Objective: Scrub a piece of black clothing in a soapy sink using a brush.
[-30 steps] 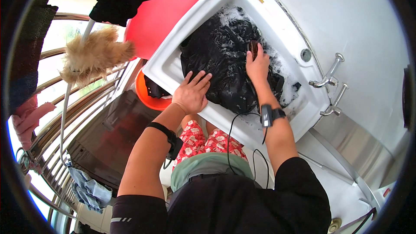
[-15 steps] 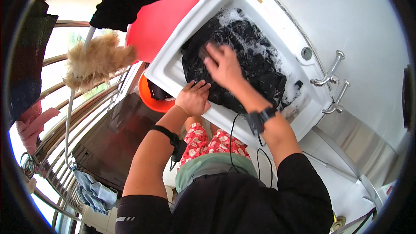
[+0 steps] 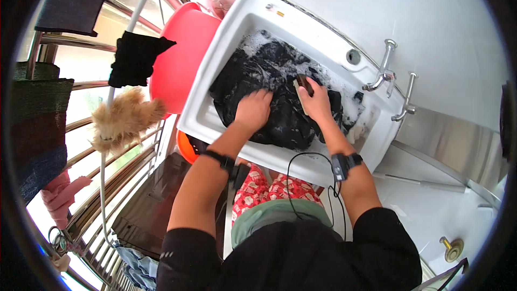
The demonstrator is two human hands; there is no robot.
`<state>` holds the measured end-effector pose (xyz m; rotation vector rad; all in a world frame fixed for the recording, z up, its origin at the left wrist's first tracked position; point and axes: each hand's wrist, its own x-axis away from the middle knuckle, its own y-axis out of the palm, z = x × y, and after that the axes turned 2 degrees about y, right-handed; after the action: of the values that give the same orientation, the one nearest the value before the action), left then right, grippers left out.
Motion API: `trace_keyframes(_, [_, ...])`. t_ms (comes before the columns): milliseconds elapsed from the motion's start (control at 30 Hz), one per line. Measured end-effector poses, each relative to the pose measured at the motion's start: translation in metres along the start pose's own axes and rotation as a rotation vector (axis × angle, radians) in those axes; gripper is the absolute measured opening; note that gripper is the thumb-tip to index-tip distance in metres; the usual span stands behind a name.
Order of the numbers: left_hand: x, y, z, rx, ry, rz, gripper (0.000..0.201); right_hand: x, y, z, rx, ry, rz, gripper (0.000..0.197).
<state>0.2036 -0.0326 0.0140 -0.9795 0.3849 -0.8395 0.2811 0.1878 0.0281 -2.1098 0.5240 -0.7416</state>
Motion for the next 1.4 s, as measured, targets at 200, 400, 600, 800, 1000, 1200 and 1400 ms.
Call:
trace_keyframes(200, [-0.039,0.034,-0.034,-0.311,0.091,-0.130,0.056,0.081,-0.074,0.047,-0.080,0.090,-0.073,0.055])
trace_keyframes(400, [0.004,0.003,-0.035,-0.349,0.043,-0.089,0.044,0.090,-0.088,0.042,-0.036,0.074,-0.010,0.053])
trace_keyframes(600, [0.027,-0.058,-0.018,-0.406,0.055,-0.550,0.017,0.028,-0.020,0.017,-0.027,-0.259,0.119,0.049])
trace_keyframes(800, [0.015,-0.029,-0.067,-0.268,0.296,-0.131,0.045,-0.001,0.048,0.009,0.090,-0.407,0.018,0.051])
trace_keyframes(1000, [0.025,-0.025,-0.025,-0.441,-0.223,-0.324,0.064,0.003,0.055,0.018,0.096,0.068,0.011,0.055])
trace_keyframes(1200, [0.049,-0.019,-0.026,-0.447,-0.158,-0.506,0.054,0.023,0.090,-0.068,0.037,-0.560,-0.113,0.047])
trace_keyframes(1400, [0.040,-0.022,-0.028,-0.363,-0.152,-0.325,0.053,-0.059,0.092,-0.055,0.142,-0.461,0.120,0.047])
